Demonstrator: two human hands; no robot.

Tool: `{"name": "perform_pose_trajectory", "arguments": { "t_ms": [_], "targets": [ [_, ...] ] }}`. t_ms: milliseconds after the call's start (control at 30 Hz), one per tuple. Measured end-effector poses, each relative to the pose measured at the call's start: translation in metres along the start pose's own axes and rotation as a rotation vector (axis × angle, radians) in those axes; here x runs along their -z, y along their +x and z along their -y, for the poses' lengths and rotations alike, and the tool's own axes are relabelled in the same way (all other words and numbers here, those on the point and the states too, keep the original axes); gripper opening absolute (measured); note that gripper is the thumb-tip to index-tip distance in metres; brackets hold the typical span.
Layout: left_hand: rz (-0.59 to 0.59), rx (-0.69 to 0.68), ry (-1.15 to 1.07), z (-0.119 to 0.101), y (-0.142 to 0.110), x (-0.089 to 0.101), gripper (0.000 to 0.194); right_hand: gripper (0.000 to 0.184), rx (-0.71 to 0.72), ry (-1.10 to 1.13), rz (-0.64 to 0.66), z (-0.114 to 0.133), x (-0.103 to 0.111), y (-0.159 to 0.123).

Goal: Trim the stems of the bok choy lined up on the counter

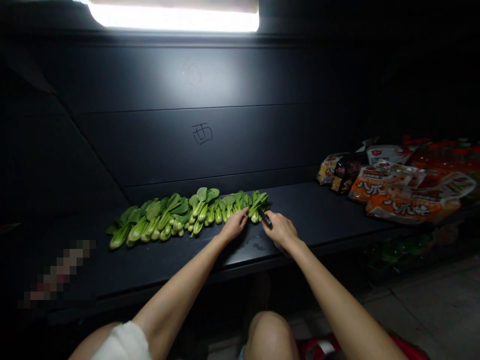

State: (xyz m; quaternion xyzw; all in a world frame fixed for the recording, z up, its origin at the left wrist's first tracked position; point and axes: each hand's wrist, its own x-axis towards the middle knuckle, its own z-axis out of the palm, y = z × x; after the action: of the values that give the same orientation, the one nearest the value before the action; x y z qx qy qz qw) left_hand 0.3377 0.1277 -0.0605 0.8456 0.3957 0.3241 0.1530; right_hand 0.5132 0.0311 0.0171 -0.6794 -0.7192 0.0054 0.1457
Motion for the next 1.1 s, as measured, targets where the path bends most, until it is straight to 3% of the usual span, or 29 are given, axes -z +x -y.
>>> {"name": "perform_pose_trajectory", "arguments": {
  "t_ms": [233,333,500,633,1100],
  "targets": [
    [0.075,0.04,-0.354,0.009,-0.009,-0.004,0.063,0.027,-0.007,-0.016,0.044,0.016,0.003,0.0],
    [0.042,0.062,-0.376,0.011,-0.012,0.004,0.064,0.027,-0.007,-0.022,0.048,0.02,0.003,-0.001],
    [-0.152,0.055,-0.116,0.021,-0.027,0.043,0.051,0.028,0.003,-0.014,0.043,0.027,0.002,0.001],
    [-0.237,0.035,0.037,0.032,-0.043,0.068,0.049,0.028,-0.009,-0.039,0.071,0.032,-0.001,0.001],
    [-0.367,0.134,0.417,0.053,-0.076,0.109,0.049,0.028,0.134,-0.03,0.037,0.053,-0.003,0.0]
  ]
}}
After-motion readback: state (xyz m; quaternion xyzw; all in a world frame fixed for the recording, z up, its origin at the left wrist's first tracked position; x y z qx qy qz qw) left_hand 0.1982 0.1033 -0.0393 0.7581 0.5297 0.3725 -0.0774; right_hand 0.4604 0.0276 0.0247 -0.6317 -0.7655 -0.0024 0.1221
